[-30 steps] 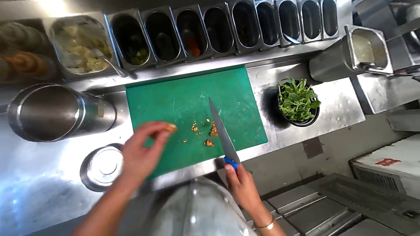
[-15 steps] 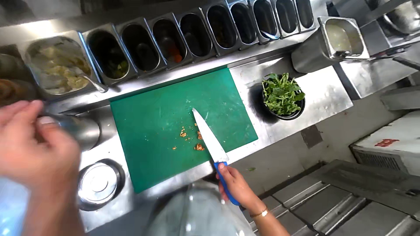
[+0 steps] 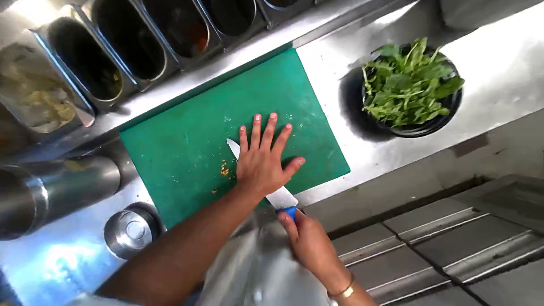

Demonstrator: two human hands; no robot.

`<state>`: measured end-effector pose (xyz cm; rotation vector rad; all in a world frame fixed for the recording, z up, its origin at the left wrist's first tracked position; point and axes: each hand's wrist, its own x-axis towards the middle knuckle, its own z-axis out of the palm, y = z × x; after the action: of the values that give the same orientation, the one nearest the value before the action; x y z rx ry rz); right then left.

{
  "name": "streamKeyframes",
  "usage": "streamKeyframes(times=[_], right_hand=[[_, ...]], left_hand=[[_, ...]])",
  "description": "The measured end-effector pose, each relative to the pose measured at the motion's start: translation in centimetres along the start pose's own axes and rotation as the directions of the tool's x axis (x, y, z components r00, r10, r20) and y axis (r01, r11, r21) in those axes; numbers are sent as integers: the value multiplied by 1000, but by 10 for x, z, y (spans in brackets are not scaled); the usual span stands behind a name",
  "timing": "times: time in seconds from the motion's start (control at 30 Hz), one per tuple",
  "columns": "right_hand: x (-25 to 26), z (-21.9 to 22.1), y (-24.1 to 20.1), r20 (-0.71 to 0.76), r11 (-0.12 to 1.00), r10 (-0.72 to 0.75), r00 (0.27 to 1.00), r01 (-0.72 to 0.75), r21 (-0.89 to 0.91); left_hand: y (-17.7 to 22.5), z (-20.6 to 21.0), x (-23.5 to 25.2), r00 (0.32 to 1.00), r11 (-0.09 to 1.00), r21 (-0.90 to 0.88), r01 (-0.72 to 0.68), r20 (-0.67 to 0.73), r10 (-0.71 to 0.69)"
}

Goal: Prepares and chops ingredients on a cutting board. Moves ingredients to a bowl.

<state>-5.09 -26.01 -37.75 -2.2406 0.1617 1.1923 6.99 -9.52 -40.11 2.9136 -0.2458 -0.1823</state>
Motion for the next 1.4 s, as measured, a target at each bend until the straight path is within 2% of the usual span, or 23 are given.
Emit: streamKeyframes(times=[0.1, 0.17, 0.23, 0.3, 0.37, 0.43, 0.5, 0.57, 0.67, 0.73, 0.9, 1.0, 1.07, 1.13, 1.2, 1.23, 1.27, 1.3, 1.4], right_hand=[[11, -8, -1, 31, 998, 12, 999, -10, -63], [14, -24, -3, 75, 994, -2, 997, 9, -105], [11, -51, -11, 133, 998, -5, 991, 13, -56], [14, -78, -15, 248, 992, 29, 968, -59, 113], [12, -95, -16, 362, 938, 44, 931, -163, 307], [-6, -85, -13, 360, 931, 54, 931, -177, 320], [-14, -70, -10, 271, 983, 18, 962, -67, 171], [-13, -41, -2, 153, 999, -23, 988, 18, 34], [-5, -8, 10, 50, 992, -42, 998, 48, -119], [-3, -4, 8, 52, 984, -25, 998, 34, -173], [8, 1, 11, 10, 978, -33, 999, 35, -208], [3, -9, 1, 72, 969, 30, 997, -12, -246], [2, -26, -4, 113, 983, 27, 993, -6, -183], [4, -57, -9, 203, 998, 13, 979, -2, -56], [-5, -78, -16, 314, 998, 26, 949, -41, 42], [-10, -82, -22, 343, 996, 31, 939, -57, 67], [-13, -84, -29, 337, 997, 29, 941, -52, 58], [-13, -82, -36, 314, 999, 16, 949, -26, 27], [-4, -45, -44, 179, 994, -62, 982, 77, -75]], left_hand=[[0, 4, 7, 998, 996, 66, -62, -20, 64], [3, 1, 8, 999, 998, 60, -27, 20, 26], [5, -4, 20, 996, 999, 17, 39, 74, -40], [6, -21, 39, 973, 978, -147, 145, 199, -114], [-5, -44, 57, 951, 858, -443, 260, 274, -146], [-17, -48, 40, 953, 796, -545, 263, 277, -125], [-16, -45, 16, 982, 849, -502, 166, 164, -95], [-10, -29, -11, 997, 922, -380, 77, 18, -75], [-3, 1, -34, 982, 977, -199, 80, -150, -111], [-2, 11, -36, 966, 991, -108, 83, -235, -106], [-1, 13, -23, 983, 1000, 17, 3, -186, 0], [0, 14, -22, 993, 997, 81, 21, -120, -11], [0, 8, -19, 994, 997, 12, 72, -84, -71], [-4, -6, -9, 988, 961, -237, 143, -28, -154], [-16, -34, -7, 970, 777, -582, 240, 107, -219], [-25, -44, -8, 969, 698, -675, 241, 125, -214], [-33, -52, -9, 977, 667, -716, 204, 105, -186], [-39, -56, -10, 986, 682, -715, 152, 59, -158], [-57, -41, -22, 991, 834, -547, 78, -47, -123]])
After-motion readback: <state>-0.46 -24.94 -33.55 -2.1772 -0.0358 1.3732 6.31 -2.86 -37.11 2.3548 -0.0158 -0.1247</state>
